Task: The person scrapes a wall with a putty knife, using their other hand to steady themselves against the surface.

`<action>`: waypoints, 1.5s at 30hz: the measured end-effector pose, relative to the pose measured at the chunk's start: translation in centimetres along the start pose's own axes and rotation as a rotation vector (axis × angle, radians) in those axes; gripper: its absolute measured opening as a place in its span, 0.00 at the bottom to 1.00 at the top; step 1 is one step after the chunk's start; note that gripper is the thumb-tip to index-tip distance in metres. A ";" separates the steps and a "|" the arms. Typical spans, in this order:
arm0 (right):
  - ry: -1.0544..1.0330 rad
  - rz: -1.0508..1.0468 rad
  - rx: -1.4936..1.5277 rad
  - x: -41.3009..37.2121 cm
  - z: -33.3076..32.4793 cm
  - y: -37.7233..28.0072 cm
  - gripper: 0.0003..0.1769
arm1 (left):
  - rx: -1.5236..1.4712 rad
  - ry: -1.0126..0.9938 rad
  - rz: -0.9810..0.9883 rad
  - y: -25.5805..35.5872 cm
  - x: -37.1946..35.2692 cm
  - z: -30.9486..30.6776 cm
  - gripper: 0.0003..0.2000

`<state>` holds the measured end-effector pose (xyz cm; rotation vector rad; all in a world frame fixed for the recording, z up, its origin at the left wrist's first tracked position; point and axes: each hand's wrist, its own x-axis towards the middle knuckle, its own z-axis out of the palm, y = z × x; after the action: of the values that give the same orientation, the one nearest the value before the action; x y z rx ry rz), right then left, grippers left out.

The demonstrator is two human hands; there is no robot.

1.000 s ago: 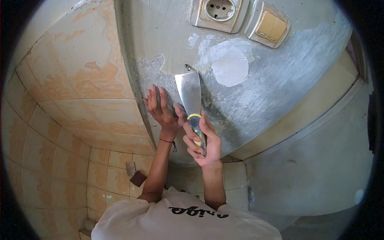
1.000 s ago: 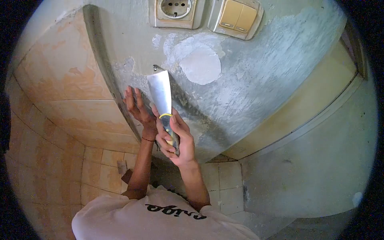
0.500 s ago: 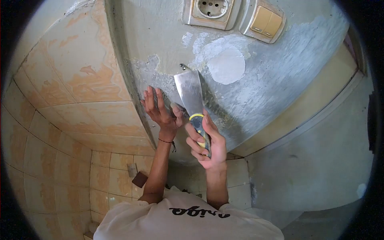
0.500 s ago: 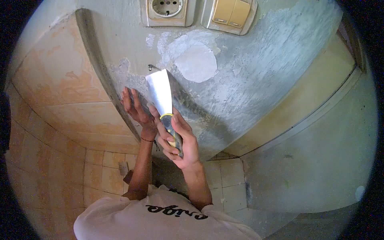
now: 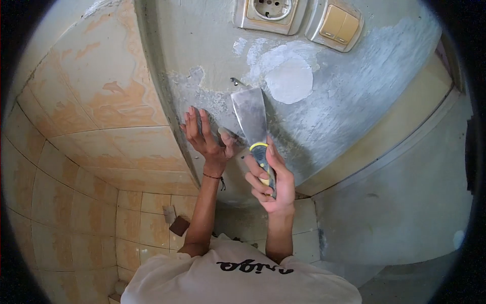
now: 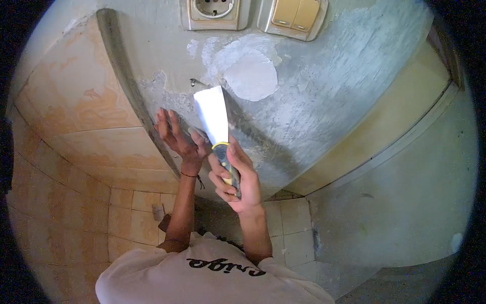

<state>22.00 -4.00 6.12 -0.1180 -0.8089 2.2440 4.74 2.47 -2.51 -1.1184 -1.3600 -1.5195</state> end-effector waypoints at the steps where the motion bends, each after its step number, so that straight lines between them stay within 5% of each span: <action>1: 0.006 -0.008 -0.035 0.2 -0.1 -0.1 0.24 | -0.008 0.002 0.002 -0.1 0.0 0.0 0.32; 12: 0.011 -0.050 -0.071 0.1 0.0 0.6 0.20 | 0.000 -0.001 -0.012 -0.3 -0.3 0.2 0.33; 14: 0.079 -0.051 -0.083 -0.2 0.5 0.8 0.28 | 0.001 0.002 -0.020 -0.2 -0.3 0.2 0.33; 17: 0.039 -0.046 -0.077 -0.3 0.4 0.8 0.19 | -0.009 0.010 -0.002 -0.3 -0.3 0.2 0.32; 33: 0.072 -0.062 -0.096 -0.3 1.1 0.9 0.28 | -0.016 0.022 -0.003 0.0 -0.1 0.2 0.32; 45: -0.006 -0.073 -0.107 0.3 0.2 1.3 0.23 | -0.012 0.005 0.001 0.2 0.2 0.0 0.32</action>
<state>20.92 -4.54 5.56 -0.1300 -0.9220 2.1342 4.91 2.42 -2.30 -1.1223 -1.3481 -1.5307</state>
